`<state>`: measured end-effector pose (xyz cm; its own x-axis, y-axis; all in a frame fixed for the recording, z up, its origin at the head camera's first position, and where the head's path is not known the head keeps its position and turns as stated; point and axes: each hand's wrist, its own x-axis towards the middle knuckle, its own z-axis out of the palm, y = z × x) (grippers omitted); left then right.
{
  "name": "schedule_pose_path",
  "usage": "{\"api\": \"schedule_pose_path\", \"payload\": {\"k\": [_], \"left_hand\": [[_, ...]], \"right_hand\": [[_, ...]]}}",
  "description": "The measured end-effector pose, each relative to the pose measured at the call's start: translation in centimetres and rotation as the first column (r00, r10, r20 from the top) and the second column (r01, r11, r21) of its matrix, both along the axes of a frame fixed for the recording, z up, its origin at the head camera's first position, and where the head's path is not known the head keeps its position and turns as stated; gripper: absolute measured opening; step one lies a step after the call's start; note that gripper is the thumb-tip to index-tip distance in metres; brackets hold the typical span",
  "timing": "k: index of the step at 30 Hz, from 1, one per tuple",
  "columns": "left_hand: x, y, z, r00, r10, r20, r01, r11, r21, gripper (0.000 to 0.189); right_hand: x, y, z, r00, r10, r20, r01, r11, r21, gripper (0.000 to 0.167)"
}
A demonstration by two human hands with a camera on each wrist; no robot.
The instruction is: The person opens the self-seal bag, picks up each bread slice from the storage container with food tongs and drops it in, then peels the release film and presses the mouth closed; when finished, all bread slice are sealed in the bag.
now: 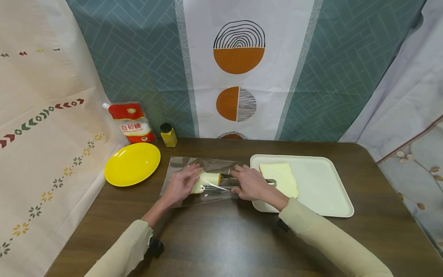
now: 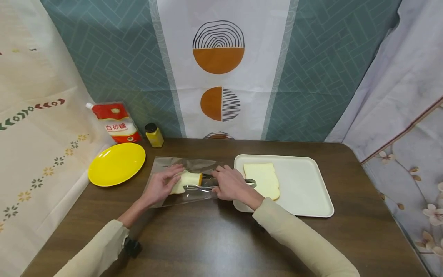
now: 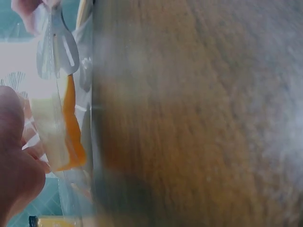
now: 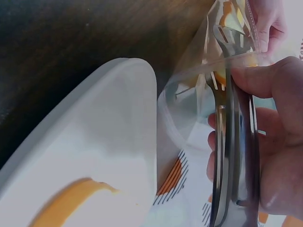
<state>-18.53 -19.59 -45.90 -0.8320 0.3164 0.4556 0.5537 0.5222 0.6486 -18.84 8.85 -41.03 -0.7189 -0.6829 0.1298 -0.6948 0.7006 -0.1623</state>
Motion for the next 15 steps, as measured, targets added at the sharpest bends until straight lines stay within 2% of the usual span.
{"api": "schedule_pose_path", "payload": {"k": [6, 10, 15], "left_hand": [[0.01, -0.07, 0.17, 1.0, 0.013, -0.01, -0.013, 1.0, 0.027, 0.03], [0.05, -0.11, 0.38, 1.0, 0.008, 0.017, -0.009, 0.999, 0.048, 0.03], [0.07, -0.03, 0.33, 0.998, 0.002, 0.057, -0.004, 0.999, 0.034, 0.029]], "right_hand": [[0.11, 0.23, -0.13, 1.0, -0.021, 0.009, 0.021, 1.0, 0.021, 0.048], [0.12, 0.27, -0.17, 1.0, -0.021, 0.013, 0.021, 1.0, 0.018, 0.049], [0.01, -0.16, 0.14, 1.0, 0.0, 0.01, 0.0, 1.0, 0.009, 0.05]]}}
